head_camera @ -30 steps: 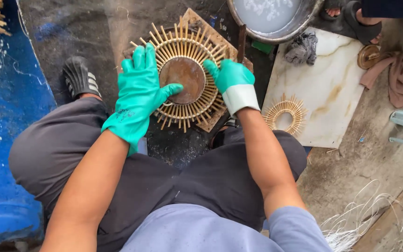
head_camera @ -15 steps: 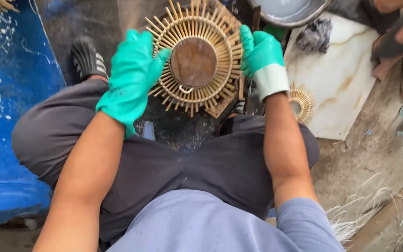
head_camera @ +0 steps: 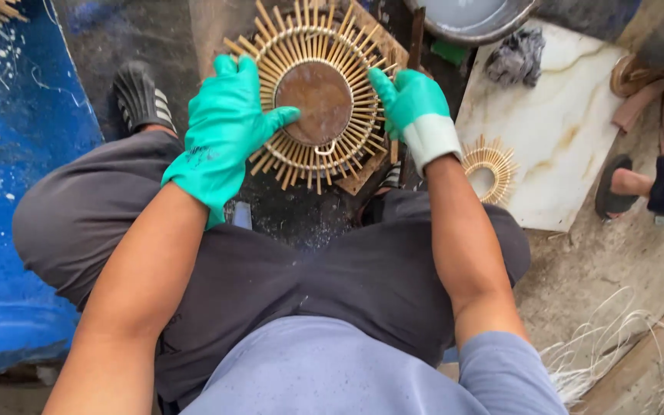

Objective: Trimming and refining the spokes of a circular bamboo or rattan decorative frame using a large knife.

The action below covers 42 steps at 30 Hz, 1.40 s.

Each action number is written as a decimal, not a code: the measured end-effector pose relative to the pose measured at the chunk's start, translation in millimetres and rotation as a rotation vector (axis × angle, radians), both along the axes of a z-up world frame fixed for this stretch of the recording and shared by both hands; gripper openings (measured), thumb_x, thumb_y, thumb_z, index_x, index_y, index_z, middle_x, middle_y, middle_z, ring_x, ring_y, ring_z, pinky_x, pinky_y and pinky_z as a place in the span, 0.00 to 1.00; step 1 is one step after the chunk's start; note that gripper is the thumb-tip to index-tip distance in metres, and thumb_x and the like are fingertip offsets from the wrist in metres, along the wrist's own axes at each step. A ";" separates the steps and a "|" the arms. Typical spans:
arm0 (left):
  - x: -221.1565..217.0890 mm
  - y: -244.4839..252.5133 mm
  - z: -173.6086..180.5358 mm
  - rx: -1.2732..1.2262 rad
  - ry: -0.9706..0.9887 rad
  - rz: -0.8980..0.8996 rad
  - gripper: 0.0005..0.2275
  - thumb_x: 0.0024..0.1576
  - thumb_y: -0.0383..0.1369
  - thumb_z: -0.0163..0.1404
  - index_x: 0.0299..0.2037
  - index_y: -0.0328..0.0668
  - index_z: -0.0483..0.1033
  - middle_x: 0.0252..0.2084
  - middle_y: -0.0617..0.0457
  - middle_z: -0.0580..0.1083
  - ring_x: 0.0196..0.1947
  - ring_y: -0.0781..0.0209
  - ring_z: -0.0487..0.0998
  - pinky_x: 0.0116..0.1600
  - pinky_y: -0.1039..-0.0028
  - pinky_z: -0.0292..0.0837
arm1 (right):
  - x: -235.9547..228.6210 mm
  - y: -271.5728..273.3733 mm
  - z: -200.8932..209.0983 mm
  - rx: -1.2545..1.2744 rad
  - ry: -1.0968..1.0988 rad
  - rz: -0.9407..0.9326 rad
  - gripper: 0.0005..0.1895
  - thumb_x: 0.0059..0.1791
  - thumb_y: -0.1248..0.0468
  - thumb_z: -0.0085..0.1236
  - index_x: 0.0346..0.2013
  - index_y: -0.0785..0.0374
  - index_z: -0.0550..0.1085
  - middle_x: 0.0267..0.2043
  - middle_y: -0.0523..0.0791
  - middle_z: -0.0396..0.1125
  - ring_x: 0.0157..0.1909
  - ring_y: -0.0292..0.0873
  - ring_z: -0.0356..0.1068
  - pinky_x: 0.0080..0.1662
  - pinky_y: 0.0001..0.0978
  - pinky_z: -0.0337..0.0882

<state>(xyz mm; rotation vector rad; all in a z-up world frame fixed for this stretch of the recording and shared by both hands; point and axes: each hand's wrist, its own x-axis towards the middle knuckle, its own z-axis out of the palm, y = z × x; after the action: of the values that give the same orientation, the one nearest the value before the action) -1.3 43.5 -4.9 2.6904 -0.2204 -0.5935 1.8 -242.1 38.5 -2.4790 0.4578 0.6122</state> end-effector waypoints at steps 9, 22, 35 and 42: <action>-17.4 -17.2 -17.5 -0.083 -0.167 0.039 0.57 0.40 0.61 0.68 0.68 0.20 0.53 0.58 0.32 0.64 0.51 0.35 0.71 0.46 0.52 0.75 | -18.7 21.9 17.0 0.088 0.254 -0.032 0.33 0.55 0.39 0.46 0.26 0.66 0.75 0.16 0.46 0.69 0.18 0.42 0.72 0.28 0.36 0.74; -19.1 -14.6 6.9 -0.095 -0.054 0.019 0.53 0.48 0.56 0.66 0.72 0.23 0.50 0.64 0.32 0.61 0.54 0.34 0.69 0.50 0.51 0.74 | -59.0 -59.1 -84.0 0.423 -0.119 -0.661 0.34 0.55 0.37 0.49 0.41 0.71 0.73 0.24 0.52 0.69 0.19 0.49 0.69 0.21 0.42 0.67; -15.3 -8.7 11.7 -0.247 -0.329 0.035 0.42 0.56 0.53 0.65 0.71 0.29 0.60 0.71 0.27 0.56 0.62 0.28 0.64 0.59 0.46 0.69 | -102.0 -93.9 -117.2 0.374 0.132 -0.647 0.19 0.52 0.51 0.63 0.40 0.65 0.75 0.32 0.52 0.76 0.15 0.37 0.64 0.18 0.30 0.64; -2.1 -11.0 9.5 -0.577 -0.414 0.097 0.29 0.64 0.50 0.62 0.62 0.33 0.70 0.60 0.36 0.71 0.58 0.37 0.74 0.62 0.52 0.72 | -94.1 -81.2 -52.2 0.622 -0.034 -0.767 0.15 0.52 0.54 0.63 0.38 0.63 0.74 0.27 0.45 0.72 0.16 0.32 0.59 0.20 0.26 0.61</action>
<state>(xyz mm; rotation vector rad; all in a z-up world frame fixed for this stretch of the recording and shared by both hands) -3.4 32.5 4.6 2.2076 -0.3115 0.0673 -92.4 -323.4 -13.7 -1.5548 0.9646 0.3166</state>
